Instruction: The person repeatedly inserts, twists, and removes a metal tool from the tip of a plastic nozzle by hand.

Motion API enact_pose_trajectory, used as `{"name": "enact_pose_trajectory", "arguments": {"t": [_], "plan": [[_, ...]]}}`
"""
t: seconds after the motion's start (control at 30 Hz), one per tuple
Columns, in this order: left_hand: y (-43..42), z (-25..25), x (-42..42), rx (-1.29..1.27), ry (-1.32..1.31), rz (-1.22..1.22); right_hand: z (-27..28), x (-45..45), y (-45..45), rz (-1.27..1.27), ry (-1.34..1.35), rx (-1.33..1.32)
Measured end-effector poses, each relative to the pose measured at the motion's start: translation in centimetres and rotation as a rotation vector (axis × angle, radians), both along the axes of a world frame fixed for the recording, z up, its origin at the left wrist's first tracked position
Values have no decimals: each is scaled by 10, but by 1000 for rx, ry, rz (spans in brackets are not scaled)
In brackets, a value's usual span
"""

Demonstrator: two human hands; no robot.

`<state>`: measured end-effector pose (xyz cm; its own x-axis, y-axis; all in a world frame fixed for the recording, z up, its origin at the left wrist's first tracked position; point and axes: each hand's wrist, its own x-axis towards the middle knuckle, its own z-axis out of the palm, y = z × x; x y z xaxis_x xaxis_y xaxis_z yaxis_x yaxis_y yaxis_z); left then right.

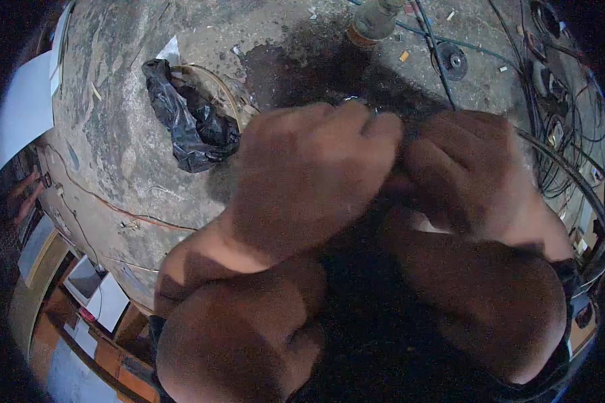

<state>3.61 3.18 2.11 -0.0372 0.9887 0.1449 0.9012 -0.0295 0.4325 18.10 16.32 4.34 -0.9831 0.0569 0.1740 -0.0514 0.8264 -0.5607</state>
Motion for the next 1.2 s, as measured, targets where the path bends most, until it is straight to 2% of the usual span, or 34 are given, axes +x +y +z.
{"name": "enact_pose_trajectory", "arguments": {"t": [0.07, 0.13, 0.23, 0.33, 0.43, 0.6, 0.7, 0.77, 0.8, 0.9, 1.1, 1.2], "plan": [[3, -7, -3, -98, 103, -6, -17, 2, 0, 6, -60, -53], [7, -14, -11, -79, 181, -88, -28, 5, 0, 4, -143, -84], [16, -25, -23, 6, 313, -230, -52, 7, -8, -129, -331, -707], [27, -24, -32, 113, 394, -289, -62, 8, -18, -127, -444, -1284], [39, -16, -40, 160, 450, -193, -43, 1, -22, -131, -482, -1595], [47, -4, -47, 2, 763, -134, -66, -10, -26, -337, -187, -1488], [49, -3, -36, -207, 879, -80, -79, -18, -23, -470, -166, -1146], [54, -7, -34, -298, 915, -80, -98, -27, -32, -504, -28, -854], [55, -11, -32, -338, 858, -82, -100, -27, -33, -526, 31, -702], [46, -18, -24, -470, 684, -123, -91, -15, -21, -368, -189, -553], [34, -31, -31, -532, 342, -303, -98, 0, -22, -219, -124, -547], [23, -28, -23, -516, 191, -344, -96, 9, -20, -98, -188, -502]]}}
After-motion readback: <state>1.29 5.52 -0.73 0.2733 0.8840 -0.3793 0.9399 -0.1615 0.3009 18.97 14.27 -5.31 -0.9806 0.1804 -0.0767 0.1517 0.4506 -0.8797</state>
